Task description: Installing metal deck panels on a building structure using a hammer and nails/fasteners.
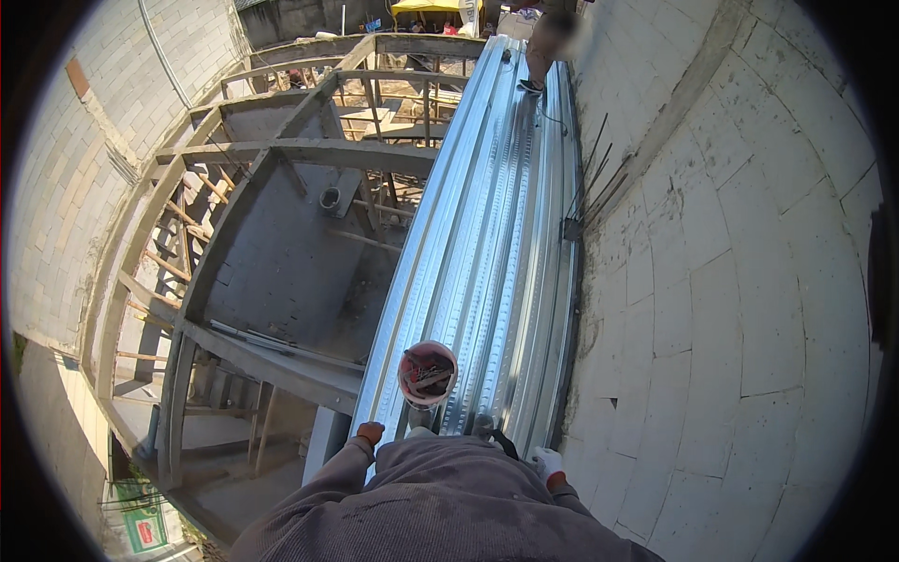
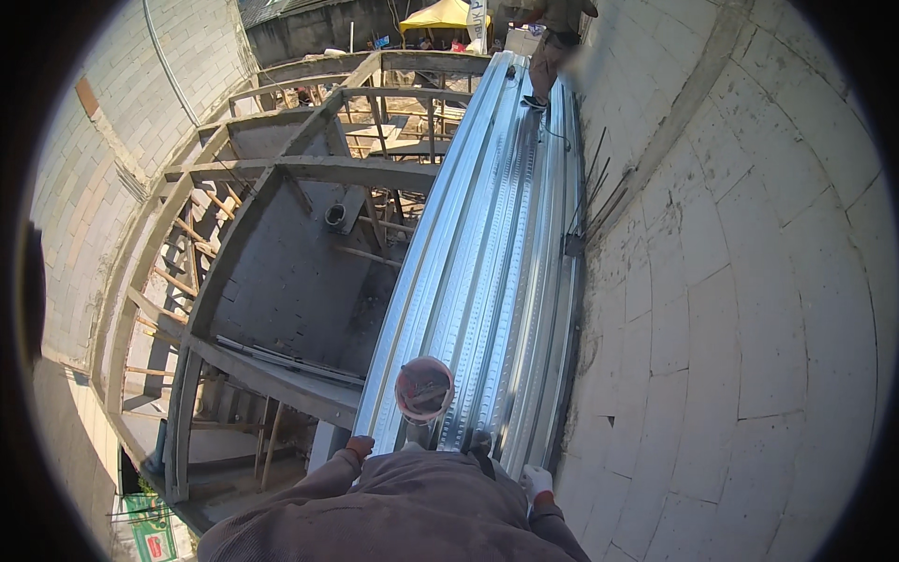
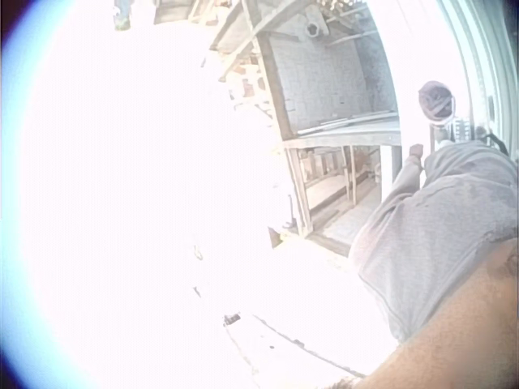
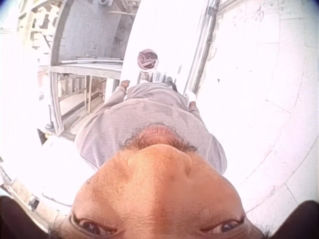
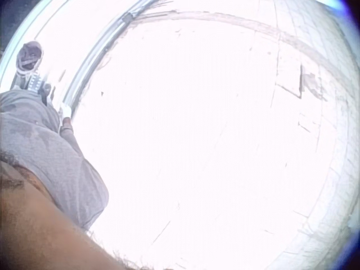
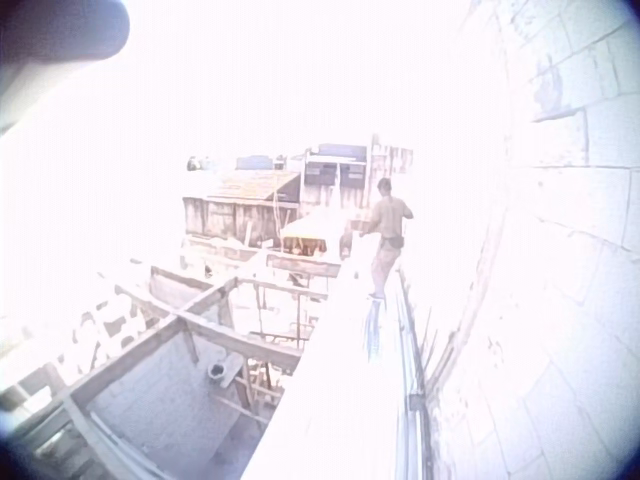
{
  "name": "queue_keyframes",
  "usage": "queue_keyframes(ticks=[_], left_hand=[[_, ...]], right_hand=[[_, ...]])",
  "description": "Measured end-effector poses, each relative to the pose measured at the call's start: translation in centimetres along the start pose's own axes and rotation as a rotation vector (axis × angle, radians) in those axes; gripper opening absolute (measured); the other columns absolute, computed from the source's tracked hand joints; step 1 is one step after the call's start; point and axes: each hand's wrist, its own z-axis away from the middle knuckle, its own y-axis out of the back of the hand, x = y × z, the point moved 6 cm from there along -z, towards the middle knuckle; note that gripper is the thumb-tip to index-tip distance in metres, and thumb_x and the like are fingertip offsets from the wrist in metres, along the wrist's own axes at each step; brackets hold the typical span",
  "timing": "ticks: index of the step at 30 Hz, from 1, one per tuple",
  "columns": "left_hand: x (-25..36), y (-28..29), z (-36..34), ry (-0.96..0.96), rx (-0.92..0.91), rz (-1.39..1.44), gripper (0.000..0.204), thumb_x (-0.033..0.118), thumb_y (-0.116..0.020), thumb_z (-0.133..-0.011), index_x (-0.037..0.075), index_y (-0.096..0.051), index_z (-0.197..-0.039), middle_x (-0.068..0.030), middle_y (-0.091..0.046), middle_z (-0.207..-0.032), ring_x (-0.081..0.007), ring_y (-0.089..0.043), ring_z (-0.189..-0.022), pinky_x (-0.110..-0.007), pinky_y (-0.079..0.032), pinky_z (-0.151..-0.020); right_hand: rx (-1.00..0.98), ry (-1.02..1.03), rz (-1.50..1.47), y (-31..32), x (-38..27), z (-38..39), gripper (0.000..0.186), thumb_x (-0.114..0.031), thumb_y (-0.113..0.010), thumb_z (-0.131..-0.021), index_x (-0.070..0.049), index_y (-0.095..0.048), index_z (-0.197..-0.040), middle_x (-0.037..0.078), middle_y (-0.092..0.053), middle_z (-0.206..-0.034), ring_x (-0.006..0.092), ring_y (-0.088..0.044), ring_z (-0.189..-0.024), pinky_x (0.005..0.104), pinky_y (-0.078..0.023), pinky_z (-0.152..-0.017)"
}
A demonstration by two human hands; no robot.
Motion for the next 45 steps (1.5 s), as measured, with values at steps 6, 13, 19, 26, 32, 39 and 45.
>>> queue_keyframes(ticks=[6,13,19,26,32,39,45], left_hand=[[-0.7,-2.1,-0.4,0.041,-0.036,0.154,0.025,0.021,-0.048,-0.089,0.011,-0.069,-0.098,-0.0131,-0.068,-0.106,-0.0306,-0.063,-0.104,-0.042,-0.051,-0.086],[-3.1,-5.6,-4.7,0.603,0.082,1.035,0.043,0.03,-0.06,-0.081,0.001,-0.065,-0.112,-0.0225,-0.064,-0.114,-0.0362,-0.058,-0.112,-0.038,-0.045,-0.097],[-4.1,-13.4,-16.5,0.79,0.551,1.229,0.045,0.025,-0.061,-0.083,-0.001,-0.061,-0.12,-0.023,-0.064,-0.113,-0.0301,-0.06,-0.108,-0.035,-0.046,-0.091],[-6.9,-25.2,-26.1,0.978,0.445,1.481,0.07,0.028,-0.067,-0.083,-0.011,-0.04,-0.134,-0.0242,-0.06,-0.119,-0.0279,-0.057,-0.111,-0.033,-0.045,-0.092],[-7.9,-27.0,-30.8,0.736,0.451,1.413,0.078,0.017,-0.068,-0.084,0.001,-0.022,-0.146,-0.0329,-0.037,-0.14,-0.0387,-0.044,-0.128,-0.041,-0.041,-0.103],[-6.1,-25.6,-30.5,0.678,0.6,1.36,0.072,0.004,-0.052,-0.088,0.005,-0.014,-0.149,-0.0272,-0.04,-0.142,-0.0401,-0.041,-0.131,-0.04,-0.033,-0.108],[-7.0,-26.6,-30.8,0.489,0.552,1.218,0.07,0.001,-0.049,-0.089,0.004,-0.012,-0.15,-0.0264,-0.031,-0.147,-0.0387,-0.032,-0.137,-0.04,-0.026,-0.112]], right_hand=[[-0.048,-0.052,0.072,1.0,2.8,0.0,0.037,-0.028,-0.064,-0.086,0.001,-0.063,-0.109,0.006,-0.063,-0.081,0.0168,-0.059,-0.066,0.0313,-0.047,-0.057],[-0.182,0.197,0.728,-4.7,0.1,-4.2,0.048,-0.031,-0.061,-0.085,0.006,-0.06,-0.115,0.017,-0.068,-0.105,0.0249,-0.064,-0.099,0.0331,-0.047,-0.087],[-0.382,0.238,1.001,-19.4,-0.7,-20.4,0.045,-0.028,-0.061,-0.084,-0.002,-0.059,-0.12,0.019,-0.066,-0.108,0.0318,-0.063,-0.102,0.0367,-0.047,-0.09],[-0.327,0.705,0.909,-38.6,-3.8,-32.8,0.027,-0.018,-0.059,-0.085,-0.003,-0.062,-0.107,0.016,-0.066,-0.1,0.0358,-0.061,-0.096,0.0422,-0.048,-0.084],[-0.384,0.997,0.929,-47.8,-1.4,-37.0,0.014,-0.011,-0.057,-0.084,-0.006,-0.064,-0.094,0.015,-0.064,-0.093,0.0337,-0.061,-0.091,0.044,-0.048,-0.08],[-0.209,0.997,1.312,-51.5,0.5,-42.2,0.014,-0.013,-0.056,-0.083,-0.01,-0.066,-0.093,0.013,-0.061,-0.093,0.0325,-0.059,-0.091,0.0437,-0.048,-0.081],[-0.318,0.902,1.59,-51.8,4.7,-41.2,0.028,-0.023,-0.063,-0.083,-0.005,-0.055,-0.103,0.016,-0.062,-0.096,0.0349,-0.059,-0.095,0.047,-0.048,-0.079]])
